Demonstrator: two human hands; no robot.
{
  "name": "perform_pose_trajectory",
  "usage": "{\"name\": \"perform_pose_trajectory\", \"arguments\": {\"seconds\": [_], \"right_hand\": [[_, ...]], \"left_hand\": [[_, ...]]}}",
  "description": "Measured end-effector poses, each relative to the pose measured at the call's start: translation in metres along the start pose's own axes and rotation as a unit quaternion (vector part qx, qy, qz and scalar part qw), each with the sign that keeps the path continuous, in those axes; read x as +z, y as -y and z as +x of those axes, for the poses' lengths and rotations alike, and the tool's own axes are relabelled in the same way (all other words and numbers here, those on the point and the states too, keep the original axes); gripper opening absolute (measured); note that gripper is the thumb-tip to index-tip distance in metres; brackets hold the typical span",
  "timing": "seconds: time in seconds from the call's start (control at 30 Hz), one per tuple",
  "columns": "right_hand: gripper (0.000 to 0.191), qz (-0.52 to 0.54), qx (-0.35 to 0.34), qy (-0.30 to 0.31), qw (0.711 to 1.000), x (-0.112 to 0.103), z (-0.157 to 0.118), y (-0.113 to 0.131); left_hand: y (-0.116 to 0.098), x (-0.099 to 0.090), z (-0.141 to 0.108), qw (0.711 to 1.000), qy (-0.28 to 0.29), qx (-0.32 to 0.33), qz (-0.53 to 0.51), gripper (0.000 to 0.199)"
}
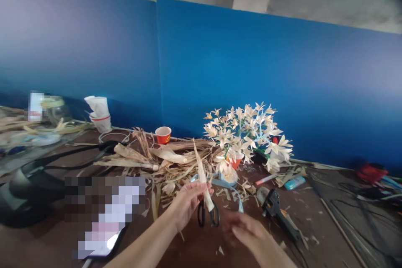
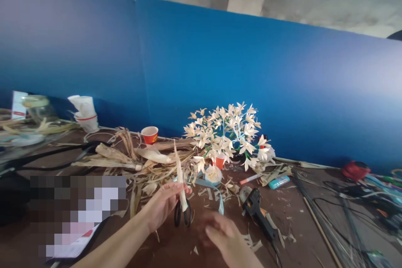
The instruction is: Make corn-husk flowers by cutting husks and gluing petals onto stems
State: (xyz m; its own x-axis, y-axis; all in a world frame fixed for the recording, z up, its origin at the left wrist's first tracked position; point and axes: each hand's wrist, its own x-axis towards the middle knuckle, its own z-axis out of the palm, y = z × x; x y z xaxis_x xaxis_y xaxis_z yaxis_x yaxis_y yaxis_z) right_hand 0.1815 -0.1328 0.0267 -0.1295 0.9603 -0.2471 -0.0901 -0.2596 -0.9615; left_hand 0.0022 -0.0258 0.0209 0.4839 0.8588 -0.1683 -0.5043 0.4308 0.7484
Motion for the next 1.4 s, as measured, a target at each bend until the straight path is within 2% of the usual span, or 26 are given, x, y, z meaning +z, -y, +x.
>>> {"name": "perform_pose_trajectory", "arguments": {"seconds": [0.1,0.2,0.3,0.5,0.67,0.77,0.83,0.97,1.03,1.13,1.23,1.4], "right_hand": [[0.026,0.147,0.019,0.074,0.986,0.037,0.046,0.014],[0.028,0.228,0.019,0.114,0.967,0.057,0.065,0.015],[0.025,0.247,0.013,0.121,0.961,0.057,0.071,0.006],[0.033,0.244,0.034,0.122,0.961,0.047,0.074,-0.008],[0.050,0.253,0.008,0.129,0.959,0.053,0.072,-0.001],[0.047,0.233,0.015,0.138,0.963,0.048,0.074,-0.003],[0.043,0.209,0.022,0.115,0.971,0.039,0.077,-0.010],[0.054,0.118,-0.009,0.057,0.991,0.020,0.080,-0.026],[0.059,0.063,-0.022,0.066,0.996,0.015,0.079,-0.032],[0.058,0.008,-0.027,0.070,0.997,0.013,0.076,-0.034],[0.048,-0.035,-0.032,0.058,0.997,0.014,0.072,-0.030],[0.040,-0.113,-0.050,0.078,0.989,0.016,0.065,-0.017]], "left_hand": [[0.001,0.000,0.002,0.999,-0.031,-0.029,-0.004,0.025],[0.000,-0.003,0.006,0.998,-0.067,-0.020,0.000,0.026],[-0.002,-0.006,0.007,0.997,-0.072,-0.001,0.028,0.027],[0.000,-0.004,0.004,0.994,-0.050,-0.069,0.064,0.031],[0.006,-0.002,0.005,0.998,-0.053,-0.024,0.021,0.024],[0.005,-0.004,0.005,0.998,-0.045,-0.045,0.014,0.024],[0.000,-0.009,0.007,0.998,-0.055,-0.028,-0.004,0.023],[-0.016,-0.021,0.013,0.984,-0.162,0.068,0.040,0.023],[-0.023,-0.026,0.015,0.972,-0.188,0.104,0.098,0.023],[-0.030,-0.027,0.015,0.960,-0.191,0.138,0.151,0.024],[-0.032,-0.027,0.014,0.960,-0.192,0.142,0.150,0.024],[-0.030,-0.027,0.015,0.957,-0.189,0.155,0.155,0.024]]}}
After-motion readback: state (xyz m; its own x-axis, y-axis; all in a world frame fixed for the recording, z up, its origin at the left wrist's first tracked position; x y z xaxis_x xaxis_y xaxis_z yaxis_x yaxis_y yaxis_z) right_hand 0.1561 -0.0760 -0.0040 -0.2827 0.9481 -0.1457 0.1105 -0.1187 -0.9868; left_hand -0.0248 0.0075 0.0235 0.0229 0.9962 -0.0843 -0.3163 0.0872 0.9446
